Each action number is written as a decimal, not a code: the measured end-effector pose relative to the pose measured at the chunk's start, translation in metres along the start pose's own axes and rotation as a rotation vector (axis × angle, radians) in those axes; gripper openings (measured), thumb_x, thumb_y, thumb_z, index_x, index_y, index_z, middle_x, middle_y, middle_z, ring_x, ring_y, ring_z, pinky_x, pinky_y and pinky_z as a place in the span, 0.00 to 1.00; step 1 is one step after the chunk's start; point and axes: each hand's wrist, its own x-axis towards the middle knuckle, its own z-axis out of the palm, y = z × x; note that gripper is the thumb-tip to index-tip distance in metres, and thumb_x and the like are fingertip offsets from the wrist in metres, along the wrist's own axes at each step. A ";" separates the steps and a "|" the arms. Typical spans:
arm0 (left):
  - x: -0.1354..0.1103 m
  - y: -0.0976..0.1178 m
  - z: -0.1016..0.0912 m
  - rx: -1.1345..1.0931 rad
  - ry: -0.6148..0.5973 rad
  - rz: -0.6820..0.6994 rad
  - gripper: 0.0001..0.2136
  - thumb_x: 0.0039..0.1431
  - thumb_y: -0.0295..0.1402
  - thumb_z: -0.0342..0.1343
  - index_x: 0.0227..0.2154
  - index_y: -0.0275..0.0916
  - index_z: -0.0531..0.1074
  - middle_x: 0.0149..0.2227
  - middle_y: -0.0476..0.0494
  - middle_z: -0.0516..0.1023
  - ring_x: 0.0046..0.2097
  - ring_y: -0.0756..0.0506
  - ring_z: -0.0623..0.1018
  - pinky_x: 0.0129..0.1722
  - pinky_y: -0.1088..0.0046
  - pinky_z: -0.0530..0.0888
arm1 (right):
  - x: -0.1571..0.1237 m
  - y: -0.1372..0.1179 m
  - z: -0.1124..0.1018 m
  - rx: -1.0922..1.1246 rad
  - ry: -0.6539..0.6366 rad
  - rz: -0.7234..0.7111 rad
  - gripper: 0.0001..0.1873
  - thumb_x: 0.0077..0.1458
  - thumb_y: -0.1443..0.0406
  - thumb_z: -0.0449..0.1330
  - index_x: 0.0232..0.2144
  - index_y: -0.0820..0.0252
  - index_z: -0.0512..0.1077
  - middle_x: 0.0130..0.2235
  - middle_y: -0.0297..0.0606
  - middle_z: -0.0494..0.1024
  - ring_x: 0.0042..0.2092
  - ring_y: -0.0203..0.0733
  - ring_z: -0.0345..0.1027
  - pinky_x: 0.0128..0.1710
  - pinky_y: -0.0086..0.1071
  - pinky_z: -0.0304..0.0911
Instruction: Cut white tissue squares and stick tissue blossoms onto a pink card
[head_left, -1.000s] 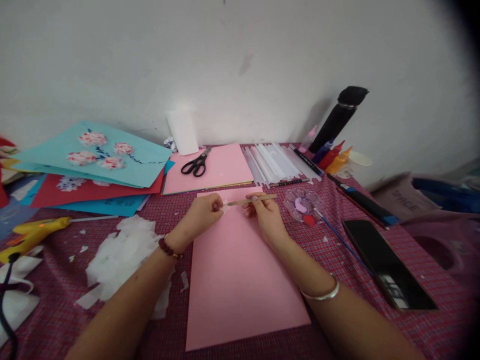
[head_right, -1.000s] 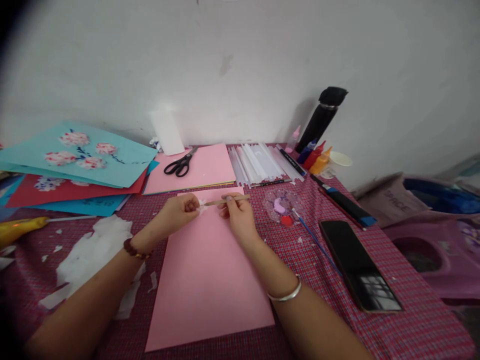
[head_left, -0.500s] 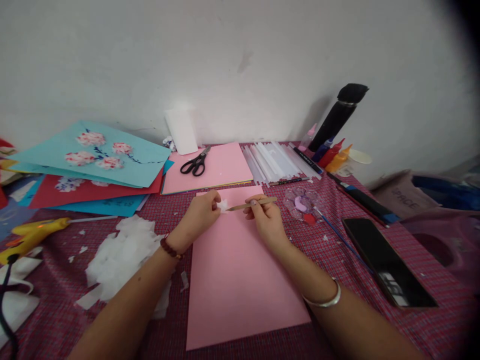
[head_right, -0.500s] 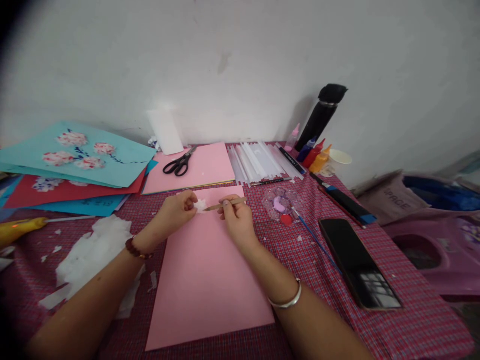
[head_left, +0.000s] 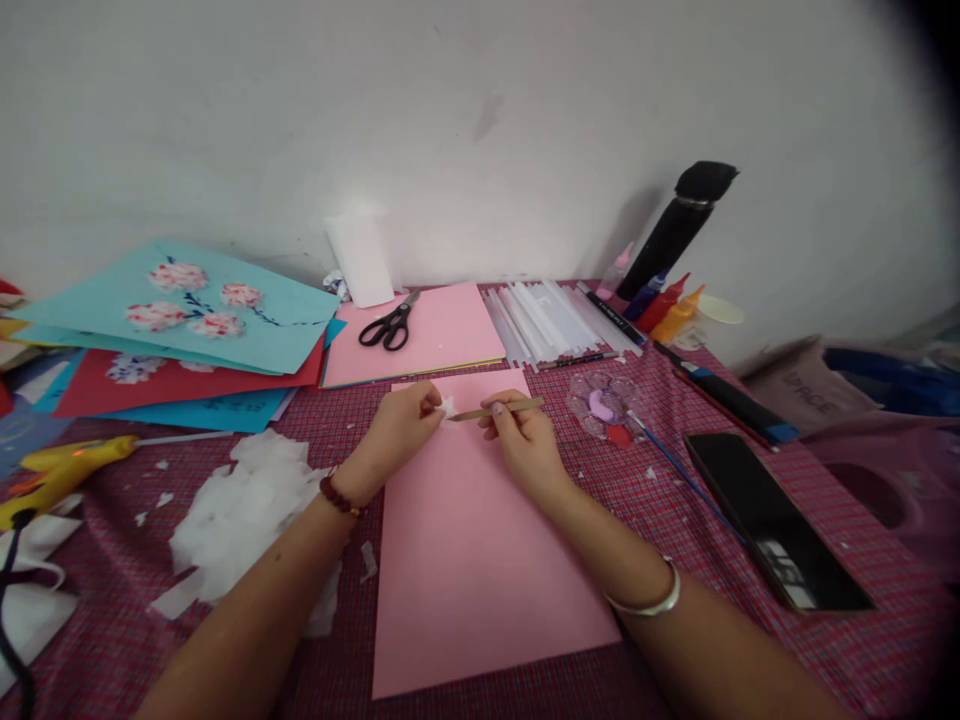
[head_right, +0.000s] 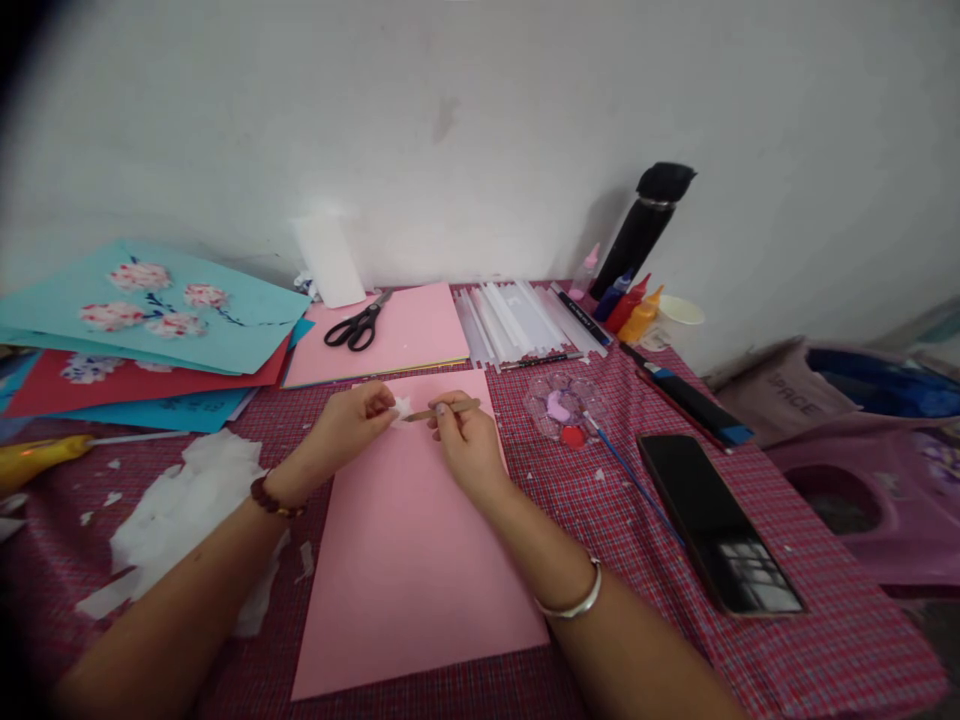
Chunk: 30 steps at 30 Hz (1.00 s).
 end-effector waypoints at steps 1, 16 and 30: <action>0.000 -0.001 -0.001 -0.009 0.037 0.001 0.02 0.51 0.30 0.52 0.27 0.38 0.68 0.24 0.50 0.73 0.27 0.50 0.71 0.27 0.76 0.64 | 0.000 0.001 0.000 -0.002 0.000 -0.003 0.10 0.58 0.61 0.51 0.33 0.59 0.70 0.27 0.33 0.72 0.27 0.35 0.67 0.27 0.29 0.65; -0.002 -0.037 0.002 0.069 0.117 0.025 0.15 0.62 0.34 0.41 0.42 0.38 0.73 0.44 0.42 0.78 0.46 0.44 0.75 0.47 0.68 0.69 | 0.001 0.001 0.003 -0.023 -0.004 -0.017 0.09 0.58 0.63 0.52 0.34 0.57 0.71 0.30 0.34 0.73 0.28 0.36 0.68 0.28 0.30 0.65; -0.004 -0.027 0.001 0.166 0.094 0.065 0.15 0.62 0.33 0.42 0.38 0.37 0.75 0.40 0.41 0.79 0.43 0.44 0.76 0.45 0.68 0.69 | 0.001 0.002 -0.002 0.291 0.187 0.087 0.08 0.55 0.60 0.54 0.31 0.59 0.69 0.24 0.32 0.71 0.27 0.36 0.66 0.29 0.31 0.64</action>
